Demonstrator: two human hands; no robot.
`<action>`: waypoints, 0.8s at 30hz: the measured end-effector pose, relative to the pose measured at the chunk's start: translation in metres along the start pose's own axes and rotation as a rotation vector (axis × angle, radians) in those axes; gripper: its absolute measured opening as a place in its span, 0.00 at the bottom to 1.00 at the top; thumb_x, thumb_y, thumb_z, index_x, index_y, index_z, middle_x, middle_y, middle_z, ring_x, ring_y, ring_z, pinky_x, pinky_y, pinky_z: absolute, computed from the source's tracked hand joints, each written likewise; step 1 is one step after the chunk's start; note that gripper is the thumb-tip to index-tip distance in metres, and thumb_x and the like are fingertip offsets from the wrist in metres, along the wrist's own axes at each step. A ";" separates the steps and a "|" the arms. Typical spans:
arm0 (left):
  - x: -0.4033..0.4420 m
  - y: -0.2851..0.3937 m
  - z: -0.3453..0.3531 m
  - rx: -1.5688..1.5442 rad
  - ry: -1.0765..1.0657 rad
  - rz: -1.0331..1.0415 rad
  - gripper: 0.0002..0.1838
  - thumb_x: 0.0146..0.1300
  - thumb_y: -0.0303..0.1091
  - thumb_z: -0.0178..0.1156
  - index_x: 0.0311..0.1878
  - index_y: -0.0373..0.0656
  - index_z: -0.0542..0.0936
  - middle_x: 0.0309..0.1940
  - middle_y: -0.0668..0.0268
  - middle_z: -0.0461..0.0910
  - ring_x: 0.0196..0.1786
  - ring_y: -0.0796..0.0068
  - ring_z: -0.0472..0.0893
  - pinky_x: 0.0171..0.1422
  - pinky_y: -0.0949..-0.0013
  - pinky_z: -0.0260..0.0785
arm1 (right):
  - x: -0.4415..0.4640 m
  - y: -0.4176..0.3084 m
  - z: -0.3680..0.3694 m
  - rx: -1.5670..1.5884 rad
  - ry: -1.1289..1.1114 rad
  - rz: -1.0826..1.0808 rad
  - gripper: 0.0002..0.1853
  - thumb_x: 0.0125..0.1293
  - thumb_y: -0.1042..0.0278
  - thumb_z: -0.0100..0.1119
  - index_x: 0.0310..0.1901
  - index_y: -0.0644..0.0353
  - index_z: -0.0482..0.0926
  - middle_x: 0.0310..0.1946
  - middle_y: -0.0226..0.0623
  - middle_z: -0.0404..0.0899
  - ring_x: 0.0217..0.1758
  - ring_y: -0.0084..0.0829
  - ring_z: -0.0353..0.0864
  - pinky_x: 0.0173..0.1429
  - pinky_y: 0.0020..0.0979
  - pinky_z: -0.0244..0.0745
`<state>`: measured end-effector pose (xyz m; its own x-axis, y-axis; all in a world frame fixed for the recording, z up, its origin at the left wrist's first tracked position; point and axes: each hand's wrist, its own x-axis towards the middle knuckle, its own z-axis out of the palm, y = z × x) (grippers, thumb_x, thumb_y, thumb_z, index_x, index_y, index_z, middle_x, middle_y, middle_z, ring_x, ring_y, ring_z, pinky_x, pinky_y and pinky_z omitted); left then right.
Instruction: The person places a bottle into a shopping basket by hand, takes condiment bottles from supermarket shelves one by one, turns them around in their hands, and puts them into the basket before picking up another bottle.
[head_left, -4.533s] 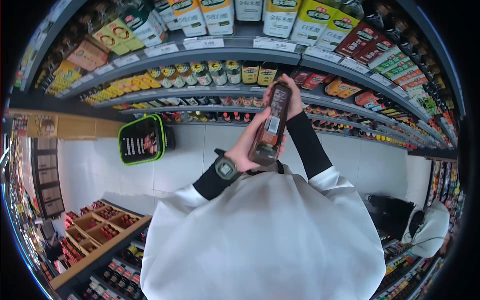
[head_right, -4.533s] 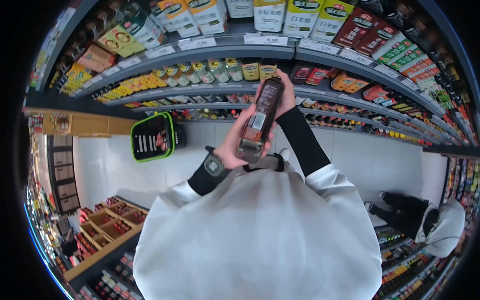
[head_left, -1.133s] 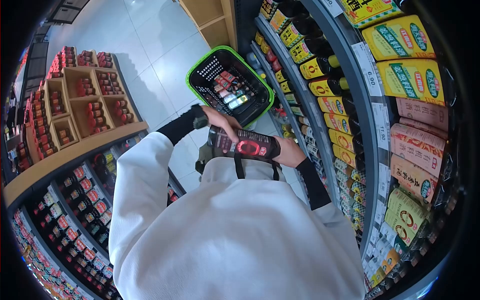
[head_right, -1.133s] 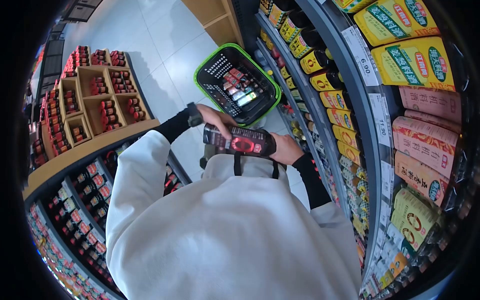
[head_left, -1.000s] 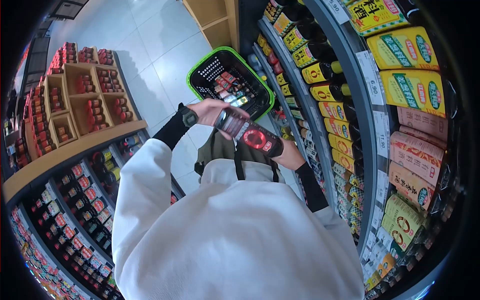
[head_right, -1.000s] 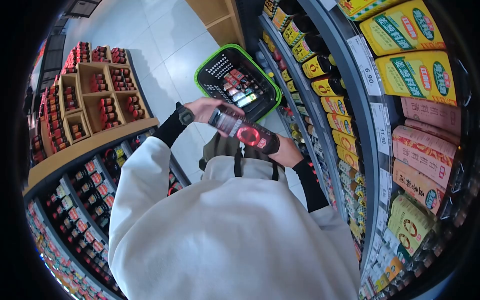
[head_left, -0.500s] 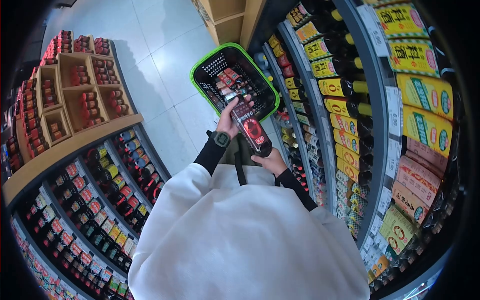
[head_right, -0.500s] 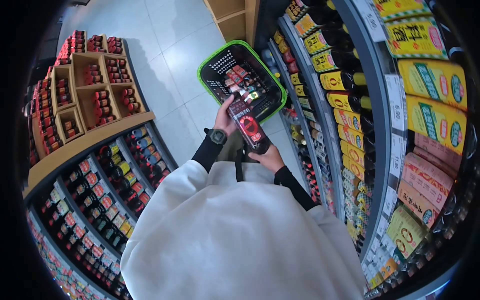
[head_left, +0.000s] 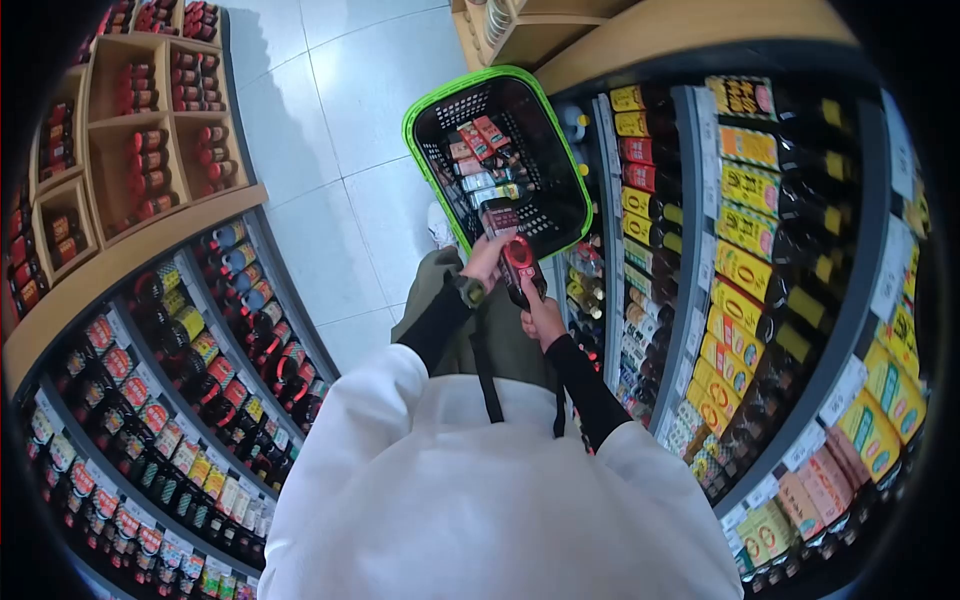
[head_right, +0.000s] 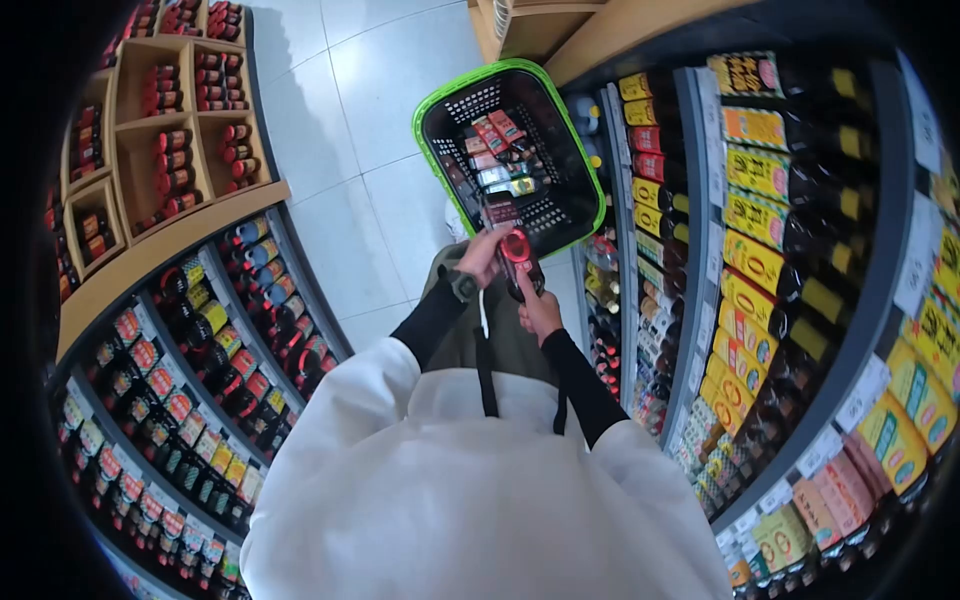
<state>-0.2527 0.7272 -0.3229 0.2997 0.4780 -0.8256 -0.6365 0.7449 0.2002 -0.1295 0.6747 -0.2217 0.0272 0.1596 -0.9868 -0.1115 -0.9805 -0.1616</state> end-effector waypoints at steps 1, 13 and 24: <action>0.011 -0.007 -0.004 0.023 0.034 -0.020 0.14 0.66 0.38 0.58 0.52 0.43 0.74 0.40 0.64 0.82 0.41 0.72 0.83 0.44 0.67 0.78 | 0.022 -0.004 0.000 -0.025 0.016 0.004 0.30 0.57 0.27 0.57 0.25 0.48 0.65 0.11 0.19 0.59 0.09 0.13 0.57 0.14 0.18 0.47; 0.155 -0.053 -0.099 -0.020 0.052 0.146 0.23 0.71 0.43 0.50 0.65 0.43 0.66 0.60 0.64 0.70 0.61 0.68 0.72 0.63 0.63 0.66 | 0.297 -0.069 0.000 -0.643 0.195 -0.014 0.36 0.51 0.21 0.56 0.19 0.53 0.68 0.12 0.24 0.64 0.11 0.19 0.64 0.15 0.24 0.52; 0.262 -0.044 -0.118 -0.121 0.207 0.304 0.33 0.70 0.54 0.47 0.71 0.44 0.59 0.69 0.62 0.61 0.72 0.67 0.58 0.73 0.60 0.48 | 0.470 -0.074 0.031 -0.684 0.183 -0.127 0.41 0.49 0.20 0.56 0.20 0.62 0.76 0.15 0.32 0.73 0.14 0.27 0.73 0.18 0.30 0.64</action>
<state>-0.2298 0.7649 -0.6102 -0.0571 0.5550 -0.8299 -0.7572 0.5177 0.3984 -0.1396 0.8256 -0.6735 0.1715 0.3143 -0.9337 0.5492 -0.8173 -0.1742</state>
